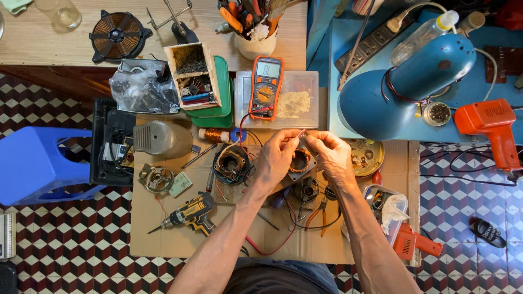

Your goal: The person works on a small electrical component, likely a motor stator, on a cluttered workbench. They use a heat gun to apply heat to the component, then use a utility knife to scrape or trim material from it. A multimeter is visible on the table, suggesting electrical testing is part of the process.

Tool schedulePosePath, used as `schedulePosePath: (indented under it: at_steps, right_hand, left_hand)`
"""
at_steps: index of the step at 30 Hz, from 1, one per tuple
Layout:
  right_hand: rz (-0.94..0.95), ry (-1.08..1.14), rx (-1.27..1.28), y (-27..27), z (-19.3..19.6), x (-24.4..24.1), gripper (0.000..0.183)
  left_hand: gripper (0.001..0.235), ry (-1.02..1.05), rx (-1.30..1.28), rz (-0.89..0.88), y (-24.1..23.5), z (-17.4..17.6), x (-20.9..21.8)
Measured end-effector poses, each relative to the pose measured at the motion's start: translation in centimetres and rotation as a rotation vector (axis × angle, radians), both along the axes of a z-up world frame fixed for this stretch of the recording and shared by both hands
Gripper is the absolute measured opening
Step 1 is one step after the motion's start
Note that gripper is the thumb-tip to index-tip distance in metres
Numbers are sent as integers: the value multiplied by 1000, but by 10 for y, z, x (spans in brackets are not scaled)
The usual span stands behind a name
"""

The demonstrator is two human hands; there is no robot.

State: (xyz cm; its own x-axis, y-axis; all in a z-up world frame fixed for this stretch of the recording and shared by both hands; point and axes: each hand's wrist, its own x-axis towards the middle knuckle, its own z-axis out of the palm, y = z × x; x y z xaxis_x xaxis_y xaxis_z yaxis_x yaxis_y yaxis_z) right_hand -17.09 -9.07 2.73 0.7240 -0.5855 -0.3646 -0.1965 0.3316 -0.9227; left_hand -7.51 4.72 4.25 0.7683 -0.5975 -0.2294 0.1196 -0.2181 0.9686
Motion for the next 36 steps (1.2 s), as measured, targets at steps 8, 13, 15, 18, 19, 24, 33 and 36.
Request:
schedulePosePath:
  at_steps: [8,13,15,18,19,24,33,36]
  right_hand:
    - [-8,11,-8,1,6,2,21]
    - [-3,110,-61,1,10,4,21]
    - [-1,89,-60,2,10,5,20]
    - [-12,91,-47,2,9,5,20]
    - [-12,92,-46,2,9,5,21]
    - [-6,80,-46,1,7,3,21]
    - [-21,40,3,0,5,3,21]
    - [-19,73,-29,-1,5,1,21]
  left_hand:
    - [34,460,-187,22,2,-5,9]
    - [36,529,-172,243,14,-1,17]
    - [38,484,-79,372,33,-6,20]
    - [41,477,-228,556,69,-21,16]
    - [41,487,-192,572,81,-27,10]
    - [43,479,-93,613,107,-65,-9]
    - [45,243,-122,512,74,-79,-10]
    - [42,42,61,422,78,-64,-24]
